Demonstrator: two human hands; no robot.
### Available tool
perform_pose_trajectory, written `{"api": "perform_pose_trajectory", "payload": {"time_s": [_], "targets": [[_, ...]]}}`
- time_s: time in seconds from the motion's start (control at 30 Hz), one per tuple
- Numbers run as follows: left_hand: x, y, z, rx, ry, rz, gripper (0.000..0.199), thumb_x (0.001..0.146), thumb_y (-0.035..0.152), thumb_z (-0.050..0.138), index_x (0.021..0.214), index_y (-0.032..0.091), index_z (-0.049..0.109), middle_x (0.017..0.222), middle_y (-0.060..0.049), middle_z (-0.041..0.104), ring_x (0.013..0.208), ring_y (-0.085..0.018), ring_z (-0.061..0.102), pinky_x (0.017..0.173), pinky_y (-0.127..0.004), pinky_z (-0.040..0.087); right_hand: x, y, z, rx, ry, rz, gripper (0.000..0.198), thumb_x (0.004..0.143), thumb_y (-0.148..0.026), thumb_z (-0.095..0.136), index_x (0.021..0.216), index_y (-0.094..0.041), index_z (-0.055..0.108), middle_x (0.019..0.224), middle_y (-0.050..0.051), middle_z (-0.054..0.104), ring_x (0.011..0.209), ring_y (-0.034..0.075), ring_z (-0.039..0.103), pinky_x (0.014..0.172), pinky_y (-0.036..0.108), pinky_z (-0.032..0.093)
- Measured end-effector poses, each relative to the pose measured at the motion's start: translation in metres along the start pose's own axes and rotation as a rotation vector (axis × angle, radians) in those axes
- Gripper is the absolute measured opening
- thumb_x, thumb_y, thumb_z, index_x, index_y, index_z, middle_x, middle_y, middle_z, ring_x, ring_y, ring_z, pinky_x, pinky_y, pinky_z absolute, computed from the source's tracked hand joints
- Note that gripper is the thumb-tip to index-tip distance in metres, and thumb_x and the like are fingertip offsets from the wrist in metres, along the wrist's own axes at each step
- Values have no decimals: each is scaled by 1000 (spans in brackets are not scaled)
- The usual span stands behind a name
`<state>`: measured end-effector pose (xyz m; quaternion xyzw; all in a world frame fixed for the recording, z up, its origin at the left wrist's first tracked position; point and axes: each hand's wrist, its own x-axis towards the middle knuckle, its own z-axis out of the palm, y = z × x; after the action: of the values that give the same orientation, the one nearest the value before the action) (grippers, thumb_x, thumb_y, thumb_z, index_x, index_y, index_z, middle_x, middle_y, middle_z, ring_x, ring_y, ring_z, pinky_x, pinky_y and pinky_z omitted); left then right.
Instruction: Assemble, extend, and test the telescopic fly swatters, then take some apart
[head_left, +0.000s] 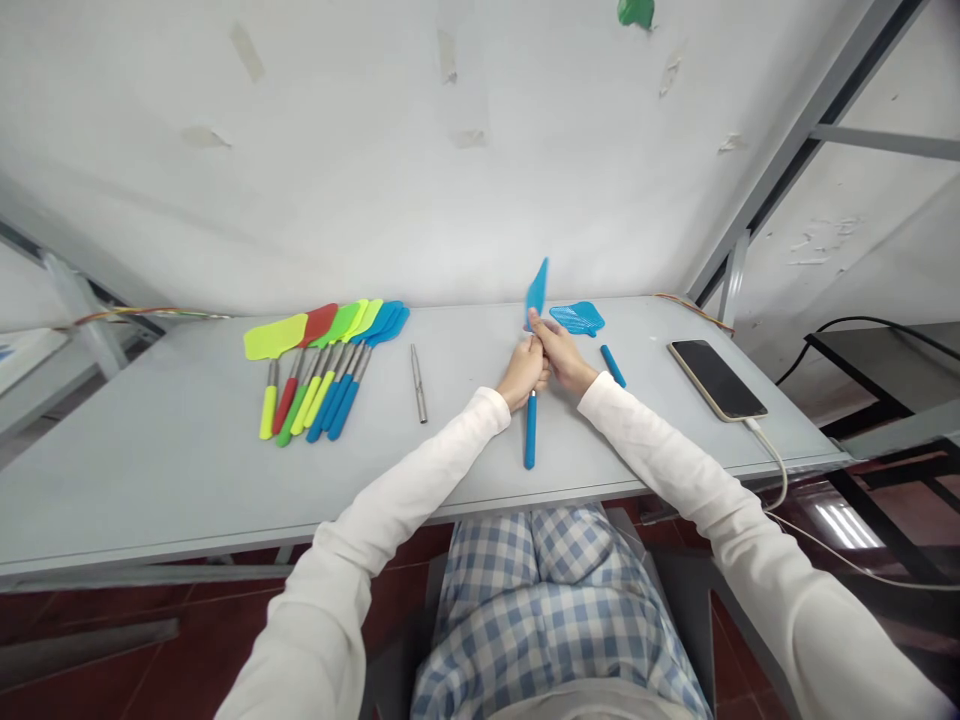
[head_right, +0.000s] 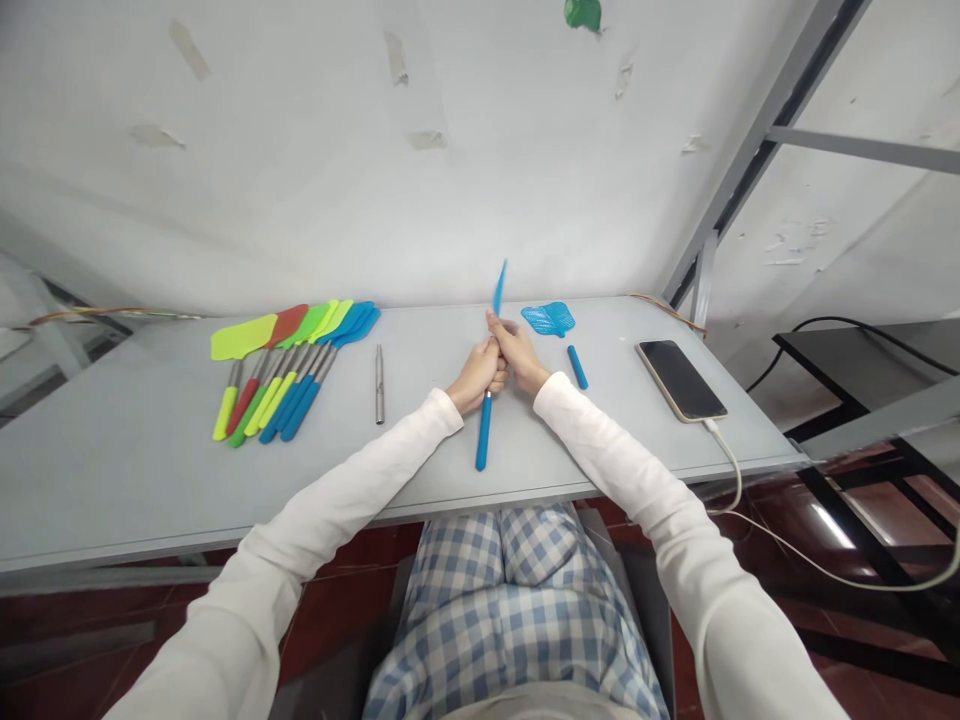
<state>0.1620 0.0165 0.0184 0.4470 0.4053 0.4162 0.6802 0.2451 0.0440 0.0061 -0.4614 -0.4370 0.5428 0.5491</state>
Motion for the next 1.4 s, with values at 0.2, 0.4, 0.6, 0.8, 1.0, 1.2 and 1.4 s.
{"api": "perform_pose_trajectory", "payload": {"time_s": [0.2, 0.4, 0.6, 0.8, 1.0, 1.2, 1.4], "targets": [[2, 2, 0, 6, -2, -9, 32, 97, 40, 34, 71, 22, 27, 46, 13, 19, 29, -1, 17, 34, -13, 9, 7, -4, 1, 277, -136, 256, 38, 85, -59, 49, 76, -23, 53, 79, 2, 67, 80, 17, 63, 71, 30, 51], [2, -1, -4, -3, -19, -8, 32, 96, 40, 35, 71, 22, 28, 46, 13, 19, 30, -1, 17, 34, -14, 10, 4, -2, 0, 60, -41, 186, 52, 75, -54, 65, 113, -20, 53, 78, 1, 64, 78, 17, 62, 75, 31, 50], [2, -1, -4, 16, 12, 3, 30, 96, 36, 36, 71, 22, 30, 46, 13, 21, 30, -1, 19, 35, -14, 11, -7, -7, 1, -190, 114, -131, 76, 65, -49, 74, 130, -25, 42, 125, 7, 55, 109, 18, 55, 95, 33, 45], [-1, 6, -2, 38, 33, 17, 29, 98, 37, 30, 73, 22, 29, 45, 13, 19, 29, -2, 18, 34, -15, 11, -2, -5, 6, -34, 21, -74, 37, 82, -56, 52, 89, -20, 60, 99, 6, 69, 96, 19, 61, 88, 34, 48], [-2, 6, -1, 59, 14, -15, 30, 98, 37, 29, 72, 23, 28, 46, 13, 19, 29, -2, 17, 34, -15, 9, 4, -10, 0, 208, -154, 210, 29, 86, -42, 42, 90, -20, 60, 94, 7, 72, 86, 21, 64, 78, 37, 51], [-4, 1, 0, 144, -1, -33, 27, 98, 33, 30, 74, 22, 31, 44, 13, 22, 29, -2, 20, 36, -16, 11, -5, -10, 3, -81, 150, 20, 72, 69, -45, 70, 129, -18, 40, 105, 6, 64, 93, 18, 61, 85, 31, 48], [-3, -1, 1, 207, 26, 31, 25, 97, 36, 33, 76, 22, 34, 43, 12, 24, 29, -3, 23, 36, -17, 14, -4, -7, 6, -173, 218, -96, 53, 72, -55, 66, 109, -18, 55, 110, 8, 63, 108, 21, 57, 97, 35, 43]]}}
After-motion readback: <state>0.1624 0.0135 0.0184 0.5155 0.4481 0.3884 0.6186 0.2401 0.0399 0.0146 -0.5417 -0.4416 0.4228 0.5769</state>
